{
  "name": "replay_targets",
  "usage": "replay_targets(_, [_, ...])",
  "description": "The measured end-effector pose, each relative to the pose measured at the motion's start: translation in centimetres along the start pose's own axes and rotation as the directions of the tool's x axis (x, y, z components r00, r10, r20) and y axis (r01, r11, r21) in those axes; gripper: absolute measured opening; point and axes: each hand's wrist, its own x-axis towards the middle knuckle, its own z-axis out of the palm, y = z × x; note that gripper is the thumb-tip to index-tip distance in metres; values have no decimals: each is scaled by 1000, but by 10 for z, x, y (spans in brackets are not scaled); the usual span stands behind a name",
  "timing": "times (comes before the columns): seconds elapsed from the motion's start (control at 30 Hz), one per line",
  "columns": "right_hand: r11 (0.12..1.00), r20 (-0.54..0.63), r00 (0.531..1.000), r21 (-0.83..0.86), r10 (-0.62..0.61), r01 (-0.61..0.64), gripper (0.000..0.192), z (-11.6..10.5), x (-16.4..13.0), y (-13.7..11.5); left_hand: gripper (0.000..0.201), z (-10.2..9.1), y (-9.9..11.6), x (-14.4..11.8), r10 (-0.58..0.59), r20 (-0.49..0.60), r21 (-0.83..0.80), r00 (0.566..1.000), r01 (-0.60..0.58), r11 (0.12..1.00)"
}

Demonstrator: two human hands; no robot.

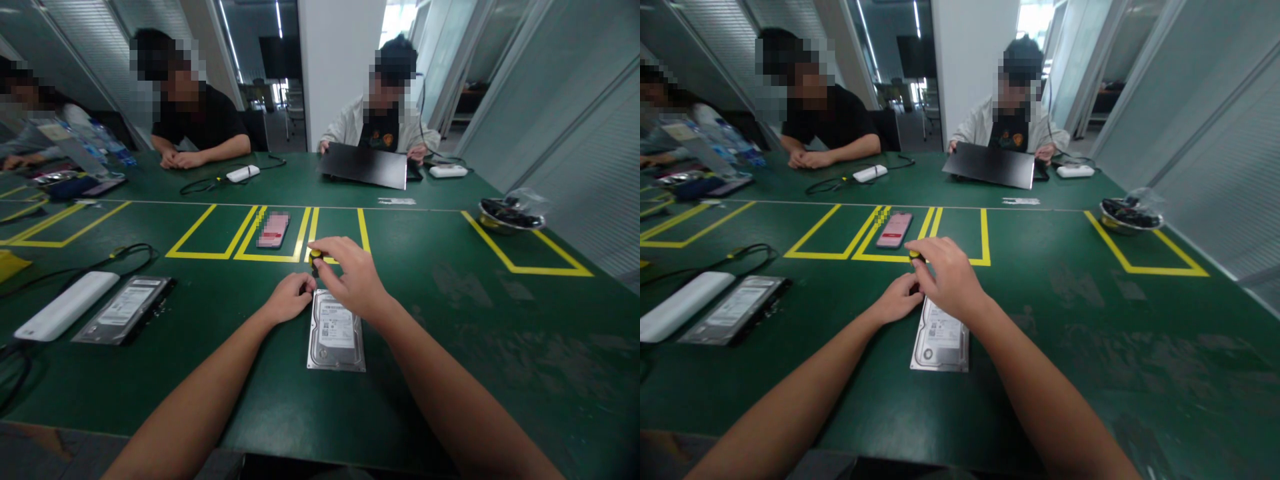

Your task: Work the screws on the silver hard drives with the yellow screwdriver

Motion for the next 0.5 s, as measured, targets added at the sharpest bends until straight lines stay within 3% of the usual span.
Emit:
replay_targets(0.27, [998,-65,996,-18,56,-57,14,3,-1,3,6,-1,2,-1,3,7,-54,1000,-2,999])
replay_targets(0.5, [1000,-38,999,-3,-14,14,20,3,0,4,5,-2,3,0,3,10,-45,1000,-3,999])
